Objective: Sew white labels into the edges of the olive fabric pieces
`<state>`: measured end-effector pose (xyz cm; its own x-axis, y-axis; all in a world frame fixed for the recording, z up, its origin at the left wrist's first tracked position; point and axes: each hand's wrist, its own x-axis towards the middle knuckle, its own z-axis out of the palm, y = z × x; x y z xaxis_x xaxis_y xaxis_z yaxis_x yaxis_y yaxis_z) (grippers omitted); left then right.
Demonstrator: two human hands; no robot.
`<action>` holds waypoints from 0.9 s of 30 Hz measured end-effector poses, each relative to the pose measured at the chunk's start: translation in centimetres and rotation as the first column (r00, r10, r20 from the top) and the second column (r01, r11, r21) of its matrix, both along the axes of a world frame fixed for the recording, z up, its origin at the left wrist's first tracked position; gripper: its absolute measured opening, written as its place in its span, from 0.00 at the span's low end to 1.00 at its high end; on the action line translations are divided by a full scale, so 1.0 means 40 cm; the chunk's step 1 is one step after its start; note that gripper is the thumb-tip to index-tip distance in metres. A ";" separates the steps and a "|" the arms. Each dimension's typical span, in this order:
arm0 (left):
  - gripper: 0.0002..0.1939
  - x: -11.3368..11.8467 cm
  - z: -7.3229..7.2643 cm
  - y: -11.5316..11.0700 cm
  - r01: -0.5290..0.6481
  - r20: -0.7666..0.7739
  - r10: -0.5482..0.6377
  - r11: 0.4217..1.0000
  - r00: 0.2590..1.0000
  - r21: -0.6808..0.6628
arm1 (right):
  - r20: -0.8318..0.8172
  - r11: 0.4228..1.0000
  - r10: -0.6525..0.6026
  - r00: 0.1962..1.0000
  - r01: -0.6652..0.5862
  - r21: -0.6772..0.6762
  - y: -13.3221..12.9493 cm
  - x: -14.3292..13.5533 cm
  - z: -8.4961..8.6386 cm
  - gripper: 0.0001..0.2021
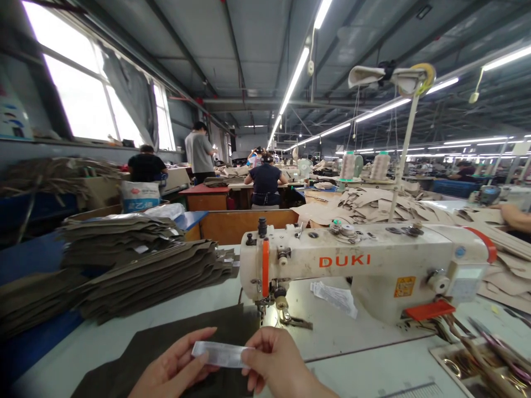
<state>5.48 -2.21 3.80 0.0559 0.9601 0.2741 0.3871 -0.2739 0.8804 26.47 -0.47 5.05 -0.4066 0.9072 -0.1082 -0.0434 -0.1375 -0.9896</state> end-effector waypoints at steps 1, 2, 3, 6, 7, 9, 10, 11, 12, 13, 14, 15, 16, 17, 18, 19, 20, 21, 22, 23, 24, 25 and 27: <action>0.21 -0.006 -0.001 0.002 0.003 -0.146 0.023 0.985 0.989 0.175 | 0.003 1.000 -0.021 1.000 0.021 -0.011 0.002 -0.002 0.002 0.30; 0.22 -0.011 0.002 0.005 0.060 -0.313 0.065 0.926 0.947 0.373 | 0.007 0.998 -0.045 0.999 0.045 -0.032 0.003 -0.005 0.005 0.29; 0.23 -0.014 0.007 0.009 0.163 -0.469 0.136 0.825 0.873 0.542 | 0.013 0.996 -0.067 0.998 0.067 -0.055 0.003 -0.008 0.010 0.29; 0.25 -0.010 0.029 0.019 0.525 -0.725 0.309 0.525 0.615 0.670 | 0.017 0.989 -0.087 0.996 0.088 -0.118 0.001 -0.016 0.029 0.28; 0.23 -0.003 0.034 0.023 0.584 -0.755 0.312 0.489 0.577 0.648 | 0.006 0.987 -0.078 0.997 0.078 -0.138 0.000 -0.018 0.035 0.27; 0.17 0.013 0.040 0.030 0.619 -0.774 0.253 0.480 0.581 0.622 | -0.009 0.987 -0.038 0.999 0.036 -0.158 0.001 -0.020 0.041 0.27; 0.16 0.022 0.041 0.034 0.622 -0.772 0.211 0.484 0.599 0.615 | -0.004 0.987 -0.018 1.000 0.017 -0.157 0.003 -0.019 0.042 0.28; 0.16 0.031 0.039 0.038 0.612 -0.760 0.178 0.492 0.625 0.619 | 0.010 0.989 -0.004 1.000 0.006 -0.146 0.005 -0.017 0.041 0.28; 0.16 0.039 0.037 0.041 0.598 -0.745 0.154 0.502 0.649 0.625 | 0.033 0.992 0.000 0.999 0.004 -0.125 0.006 -0.013 0.039 0.28; 0.16 0.045 0.034 0.044 0.590 -0.740 0.128 0.522 0.660 0.616 | 0.061 0.995 -0.010 0.998 0.016 -0.100 0.007 -0.007 0.036 0.27; 0.16 0.050 0.031 0.046 0.576 -0.734 0.105 0.549 0.671 0.605 | 0.081 0.996 -0.037 0.996 0.043 -0.076 0.007 0.001 0.031 0.26; 0.15 0.053 0.027 0.048 0.557 -0.725 0.086 0.581 0.683 0.594 | 0.109 0.996 -0.083 0.991 0.085 -0.014 0.004 0.012 0.026 0.23; 0.15 0.054 0.024 0.049 0.536 -0.720 0.068 0.620 0.690 0.573 | 0.157 0.986 -0.143 0.977 0.127 0.110 0.000 0.023 0.018 0.19; 0.15 0.053 0.021 0.051 0.510 -0.713 0.055 0.661 0.699 0.551 | 0.217 0.947 -0.205 0.954 0.138 0.289 -0.006 0.035 0.008 0.15; 0.15 0.051 0.020 0.052 0.494 -0.714 0.039 0.696 0.699 0.521 | 0.276 0.863 -0.261 0.925 0.095 0.496 -0.013 0.046 -0.005 0.11; 0.15 0.048 0.019 0.052 0.479 -0.715 0.026 0.725 0.699 0.495 | 0.316 0.714 -0.319 0.894 0.008 0.700 -0.019 0.055 -0.021 0.10; 0.15 0.045 0.020 0.053 0.471 -0.718 0.014 0.746 0.696 0.470 | 0.332 0.523 -0.364 0.870 -0.105 0.846 -0.025 0.060 -0.040 0.11; 0.15 0.042 0.022 0.053 0.476 -0.730 -0.006 0.762 0.683 0.439 | 0.312 0.321 -0.406 0.859 -0.185 0.929 -0.029 0.062 -0.059 0.11; 0.15 0.040 0.025 0.053 0.478 -0.738 -0.015 0.771 0.675 0.421 | 0.264 0.153 -0.448 0.854 -0.218 0.964 -0.032 0.060 -0.078 0.10; 0.15 0.038 0.029 0.053 0.480 -0.745 -0.018 0.775 0.666 0.410 | 0.212 0.025 -0.490 0.846 -0.230 0.973 -0.033 0.055 -0.095 0.09; 0.15 0.038 0.034 0.053 0.484 -0.755 -0.021 0.779 0.656 0.399 | 0.167 -0.060 -0.533 0.830 -0.234 0.970 -0.032 0.049 -0.108 0.10; 0.15 0.038 0.038 0.053 0.488 -0.764 -0.022 0.781 0.645 0.390 | 0.141 -0.104 -0.569 0.810 -0.241 0.965 -0.031 0.043 -0.116 0.10; 0.16 0.041 0.046 0.054 0.506 -0.784 -0.023 0.775 0.620 0.378 | 0.138 -0.121 -0.601 0.788 -0.260 0.958 -0.028 0.033 -0.119 0.13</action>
<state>7.13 -0.04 5.63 0.6850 0.5701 0.4537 0.6292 -0.7768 0.0262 27.78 -1.59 0.28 -0.4954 0.2203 0.8403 0.5545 0.8248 0.1107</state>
